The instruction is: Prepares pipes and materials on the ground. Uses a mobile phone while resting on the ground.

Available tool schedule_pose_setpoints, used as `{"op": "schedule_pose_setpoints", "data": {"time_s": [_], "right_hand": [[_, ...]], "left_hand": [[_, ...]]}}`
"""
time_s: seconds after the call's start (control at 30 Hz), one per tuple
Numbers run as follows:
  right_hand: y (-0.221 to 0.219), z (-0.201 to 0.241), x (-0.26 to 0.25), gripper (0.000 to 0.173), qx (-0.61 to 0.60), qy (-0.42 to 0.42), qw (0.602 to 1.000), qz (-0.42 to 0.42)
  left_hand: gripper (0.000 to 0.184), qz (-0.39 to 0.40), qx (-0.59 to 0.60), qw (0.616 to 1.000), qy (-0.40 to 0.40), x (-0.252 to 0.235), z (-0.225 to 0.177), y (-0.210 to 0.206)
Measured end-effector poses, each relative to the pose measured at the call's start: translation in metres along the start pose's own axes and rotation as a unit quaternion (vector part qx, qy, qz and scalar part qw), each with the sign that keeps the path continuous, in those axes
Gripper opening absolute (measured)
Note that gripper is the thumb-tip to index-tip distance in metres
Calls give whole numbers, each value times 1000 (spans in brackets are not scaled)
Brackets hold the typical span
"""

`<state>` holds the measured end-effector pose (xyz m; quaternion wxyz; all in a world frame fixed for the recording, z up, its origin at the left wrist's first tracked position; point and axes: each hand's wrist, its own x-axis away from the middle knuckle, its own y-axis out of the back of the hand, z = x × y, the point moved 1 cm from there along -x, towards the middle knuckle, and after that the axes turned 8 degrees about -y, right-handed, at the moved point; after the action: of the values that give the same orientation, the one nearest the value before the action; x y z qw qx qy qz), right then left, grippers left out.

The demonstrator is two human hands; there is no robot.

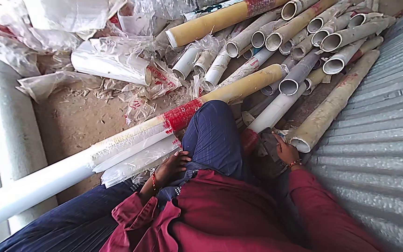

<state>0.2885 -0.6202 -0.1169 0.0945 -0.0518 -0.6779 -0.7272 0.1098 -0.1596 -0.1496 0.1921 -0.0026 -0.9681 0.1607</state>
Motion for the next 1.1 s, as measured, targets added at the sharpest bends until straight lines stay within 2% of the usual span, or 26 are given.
{"op": "schedule_pose_setpoints", "data": {"time_s": [0.1,0.2,0.23,0.33,0.4,0.57,0.67,0.83,0.9,1.03,1.1], "right_hand": [[-1,6,-1,58,25,-19,998,53],[4,17,-6,58,75,-62,979,177],[4,18,-5,57,61,-69,981,168],[-3,11,-4,56,-16,-84,995,59],[-2,5,-5,54,-32,-100,994,41],[13,-27,-18,49,-57,-184,974,118],[15,-51,-23,55,-84,-210,957,182],[12,-52,-22,72,-80,-168,964,192],[10,-43,-23,72,-82,-142,973,161],[8,-22,-21,62,-77,-78,991,71],[6,-20,-20,72,-38,-35,998,46]], "left_hand": [[50,5,6,1000,3,0,1,1],[50,2,5,1000,4,0,0,0],[50,2,3,1000,4,0,0,0],[50,3,2,1000,2,0,0,1],[50,2,4,1000,4,0,-1,0],[50,2,0,1000,6,0,-2,0],[50,3,0,1000,7,0,0,1],[51,1,-5,1000,6,1,-1,1],[50,0,2,1000,6,0,-1,1],[49,-3,27,1000,8,0,-1,0],[49,-4,25,1000,8,0,0,1]]}}
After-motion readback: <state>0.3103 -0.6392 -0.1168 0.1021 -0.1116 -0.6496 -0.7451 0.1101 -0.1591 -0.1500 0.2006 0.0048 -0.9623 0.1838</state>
